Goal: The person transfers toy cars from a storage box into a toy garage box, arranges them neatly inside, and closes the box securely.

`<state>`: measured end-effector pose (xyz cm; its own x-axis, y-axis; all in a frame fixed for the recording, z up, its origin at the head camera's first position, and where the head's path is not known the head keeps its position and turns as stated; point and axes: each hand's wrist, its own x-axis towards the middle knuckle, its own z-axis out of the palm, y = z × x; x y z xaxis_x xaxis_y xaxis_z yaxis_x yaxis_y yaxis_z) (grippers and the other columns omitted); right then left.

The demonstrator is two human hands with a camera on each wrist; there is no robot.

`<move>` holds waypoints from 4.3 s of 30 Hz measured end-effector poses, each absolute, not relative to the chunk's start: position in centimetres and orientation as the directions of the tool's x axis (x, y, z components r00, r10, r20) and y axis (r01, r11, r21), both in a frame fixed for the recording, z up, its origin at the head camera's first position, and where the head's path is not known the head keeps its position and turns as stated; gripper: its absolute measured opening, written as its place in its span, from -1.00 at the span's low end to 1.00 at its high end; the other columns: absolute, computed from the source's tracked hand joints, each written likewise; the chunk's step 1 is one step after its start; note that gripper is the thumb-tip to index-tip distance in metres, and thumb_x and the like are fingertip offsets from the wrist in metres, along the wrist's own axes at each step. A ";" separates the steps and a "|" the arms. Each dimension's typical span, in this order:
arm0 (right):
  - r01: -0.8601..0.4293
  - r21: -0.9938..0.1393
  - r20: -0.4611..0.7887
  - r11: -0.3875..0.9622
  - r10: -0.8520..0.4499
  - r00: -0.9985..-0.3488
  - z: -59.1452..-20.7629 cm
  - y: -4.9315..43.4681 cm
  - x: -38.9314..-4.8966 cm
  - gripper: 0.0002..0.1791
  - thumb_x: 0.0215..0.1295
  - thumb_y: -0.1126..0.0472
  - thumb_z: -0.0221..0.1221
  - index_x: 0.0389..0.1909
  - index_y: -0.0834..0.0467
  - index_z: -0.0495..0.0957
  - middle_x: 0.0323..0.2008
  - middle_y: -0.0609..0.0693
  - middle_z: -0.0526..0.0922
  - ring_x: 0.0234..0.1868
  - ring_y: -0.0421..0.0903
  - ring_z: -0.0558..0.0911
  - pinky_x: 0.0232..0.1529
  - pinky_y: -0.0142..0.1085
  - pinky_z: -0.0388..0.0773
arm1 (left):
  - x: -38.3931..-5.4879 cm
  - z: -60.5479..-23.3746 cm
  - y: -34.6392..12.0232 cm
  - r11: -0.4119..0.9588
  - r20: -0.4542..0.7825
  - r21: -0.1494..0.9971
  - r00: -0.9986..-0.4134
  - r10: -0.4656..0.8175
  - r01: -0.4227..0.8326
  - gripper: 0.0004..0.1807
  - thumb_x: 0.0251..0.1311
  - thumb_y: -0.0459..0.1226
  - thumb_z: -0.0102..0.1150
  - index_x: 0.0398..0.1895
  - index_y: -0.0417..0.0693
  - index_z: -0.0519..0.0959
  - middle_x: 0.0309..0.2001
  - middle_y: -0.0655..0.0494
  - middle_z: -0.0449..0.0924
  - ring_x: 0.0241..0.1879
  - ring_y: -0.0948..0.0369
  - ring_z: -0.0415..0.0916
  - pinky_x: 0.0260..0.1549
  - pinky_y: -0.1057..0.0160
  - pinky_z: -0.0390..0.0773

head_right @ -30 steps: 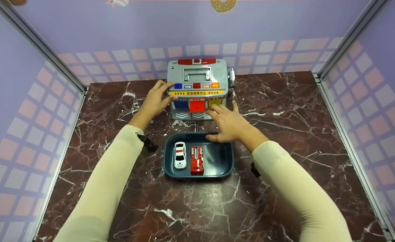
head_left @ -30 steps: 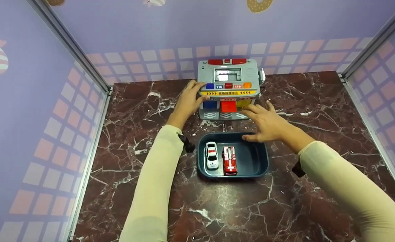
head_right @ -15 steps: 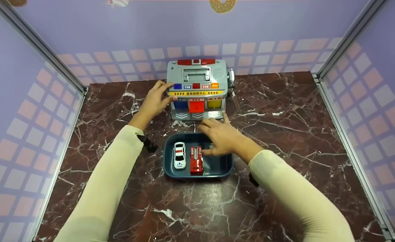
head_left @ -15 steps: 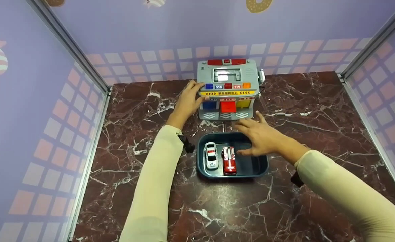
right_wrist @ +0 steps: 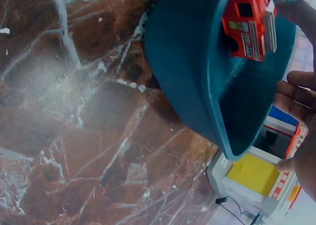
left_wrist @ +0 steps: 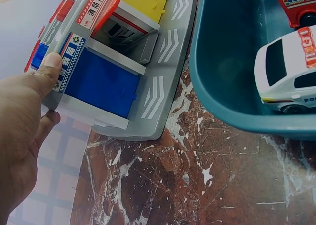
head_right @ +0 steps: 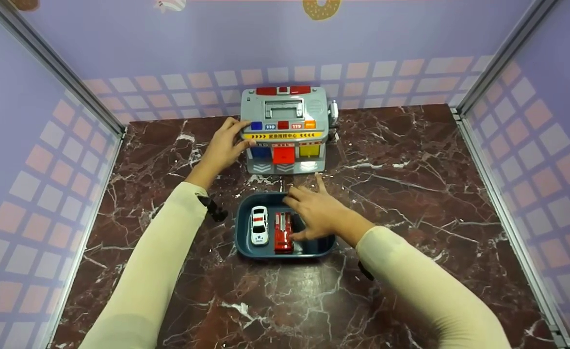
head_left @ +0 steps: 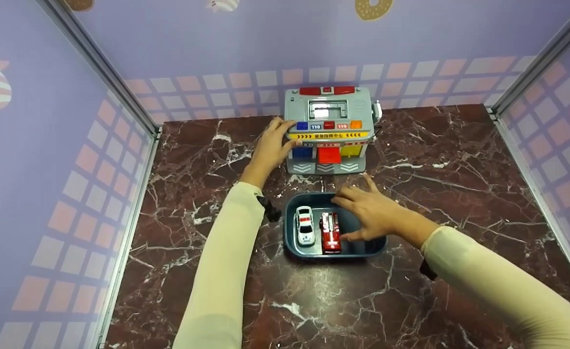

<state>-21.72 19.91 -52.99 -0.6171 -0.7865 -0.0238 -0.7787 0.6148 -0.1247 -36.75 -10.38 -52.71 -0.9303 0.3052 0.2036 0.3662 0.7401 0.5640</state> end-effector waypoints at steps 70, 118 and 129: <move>-0.767 -0.111 0.017 0.632 -0.771 -0.637 -53.4 19.9 -22.0 0.30 0.06 -0.55 0.46 0.60 0.25 0.36 0.39 0.24 0.58 0.44 0.25 0.58 0.65 0.58 -0.03 | -36.5 -52.8 -10.3 0.748 0.192 0.556 -0.932 0.307 0.362 -0.24 0.46 0.09 0.32 0.61 -0.02 0.47 0.35 -0.08 0.49 0.31 -0.03 0.51 0.46 -0.01 0.53; -0.590 -0.409 0.062 0.696 -0.624 -0.779 -52.7 22.8 -28.2 0.21 0.03 -0.22 0.64 0.57 0.36 0.35 0.49 0.39 0.42 0.46 0.35 0.50 0.56 0.27 0.47 | -36.4 -52.5 -10.1 0.741 0.189 0.577 -0.938 0.289 0.345 -0.25 0.44 0.06 0.33 0.61 0.01 0.48 0.35 -0.04 0.48 0.30 -0.01 0.53 0.46 0.01 0.55; -0.555 -0.422 0.054 0.717 -0.591 -0.805 -53.0 22.9 -29.1 0.23 0.08 -0.17 0.60 0.62 0.40 0.28 0.50 0.46 0.40 0.48 0.42 0.48 0.56 0.32 0.44 | -36.4 -52.8 -10.3 0.717 0.219 0.589 -0.928 0.303 0.373 -0.24 0.42 0.08 0.34 0.59 -0.03 0.50 0.30 -0.08 0.49 0.22 -0.03 0.55 0.38 -0.04 0.60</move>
